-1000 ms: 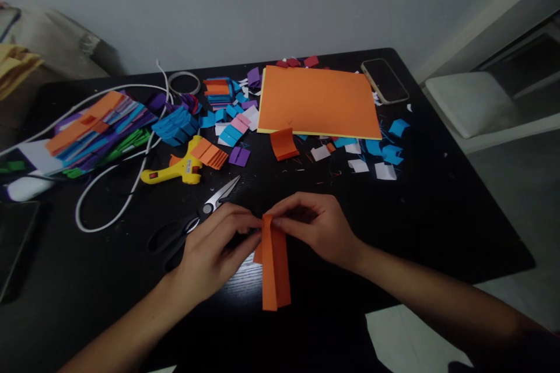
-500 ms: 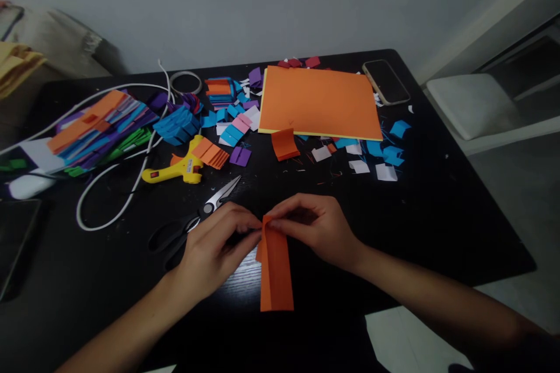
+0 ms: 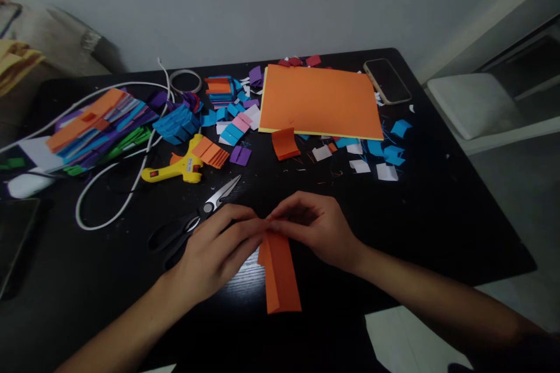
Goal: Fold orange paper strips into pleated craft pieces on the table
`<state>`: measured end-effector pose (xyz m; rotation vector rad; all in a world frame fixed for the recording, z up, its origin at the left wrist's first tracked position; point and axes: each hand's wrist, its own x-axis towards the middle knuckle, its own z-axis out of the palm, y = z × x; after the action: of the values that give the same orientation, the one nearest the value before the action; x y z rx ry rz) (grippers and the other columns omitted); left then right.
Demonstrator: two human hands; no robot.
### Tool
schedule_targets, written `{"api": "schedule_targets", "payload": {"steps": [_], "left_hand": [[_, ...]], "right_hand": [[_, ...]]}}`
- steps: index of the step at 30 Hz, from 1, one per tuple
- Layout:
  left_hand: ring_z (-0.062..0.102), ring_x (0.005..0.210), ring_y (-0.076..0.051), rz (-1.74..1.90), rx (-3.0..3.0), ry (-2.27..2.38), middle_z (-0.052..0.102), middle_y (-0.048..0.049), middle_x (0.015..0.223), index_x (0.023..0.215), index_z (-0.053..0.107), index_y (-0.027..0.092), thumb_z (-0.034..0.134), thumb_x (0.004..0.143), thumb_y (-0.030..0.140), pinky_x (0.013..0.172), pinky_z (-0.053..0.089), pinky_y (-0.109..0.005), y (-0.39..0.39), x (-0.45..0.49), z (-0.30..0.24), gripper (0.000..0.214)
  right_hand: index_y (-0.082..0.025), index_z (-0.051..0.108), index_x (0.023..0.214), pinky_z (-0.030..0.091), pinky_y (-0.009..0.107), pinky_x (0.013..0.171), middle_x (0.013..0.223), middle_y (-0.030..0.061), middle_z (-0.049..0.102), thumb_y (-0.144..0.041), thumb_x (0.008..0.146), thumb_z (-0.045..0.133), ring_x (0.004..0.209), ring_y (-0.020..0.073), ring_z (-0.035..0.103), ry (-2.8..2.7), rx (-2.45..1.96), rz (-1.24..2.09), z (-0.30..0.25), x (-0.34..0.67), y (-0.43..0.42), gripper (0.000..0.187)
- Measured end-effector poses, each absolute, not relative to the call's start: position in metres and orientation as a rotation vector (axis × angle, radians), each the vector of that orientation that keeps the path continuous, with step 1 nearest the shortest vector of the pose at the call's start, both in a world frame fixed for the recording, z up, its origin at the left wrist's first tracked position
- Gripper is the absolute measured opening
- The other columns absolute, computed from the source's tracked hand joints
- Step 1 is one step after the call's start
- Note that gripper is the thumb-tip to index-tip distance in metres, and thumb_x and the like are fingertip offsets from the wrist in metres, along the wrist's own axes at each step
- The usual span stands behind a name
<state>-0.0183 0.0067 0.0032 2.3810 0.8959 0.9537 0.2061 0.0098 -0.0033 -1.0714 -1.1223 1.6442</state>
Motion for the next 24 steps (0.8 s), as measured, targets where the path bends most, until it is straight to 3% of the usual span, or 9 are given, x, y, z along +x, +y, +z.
{"api": "schedule_targets", "payload": {"steps": [10,24], "left_hand": [[0.073,0.094,-0.017,0.954,2.308,0.933,0.072,-0.0069,0.105,0.117,0.065,0.016,0.068,0.098,0.015,0.081,0.062,-0.027,0.0087,-0.0160,0.0027,0.019],[0.075,0.088,-0.017,1.013,2.295,0.903,0.074,-0.0083,0.099,0.113,0.066,0.015,0.072,0.094,0.014,0.075,0.062,-0.025,0.0094,-0.0148,0.0045,0.020]], "right_hand": [[-0.022,0.081,0.086,0.062,0.025,0.076,0.084,0.0002,0.080,-0.025,0.073,0.094,0.080,0.0140,0.076,-1.081,-1.092,1.633,-0.0013,0.2052,0.0071,0.018],[-0.022,0.081,0.084,0.064,0.028,0.078,0.084,0.0014,0.081,-0.032,0.071,0.096,0.081,0.0163,0.077,-1.053,-1.111,1.625,0.0004,0.2035,0.0065,0.022]]}}
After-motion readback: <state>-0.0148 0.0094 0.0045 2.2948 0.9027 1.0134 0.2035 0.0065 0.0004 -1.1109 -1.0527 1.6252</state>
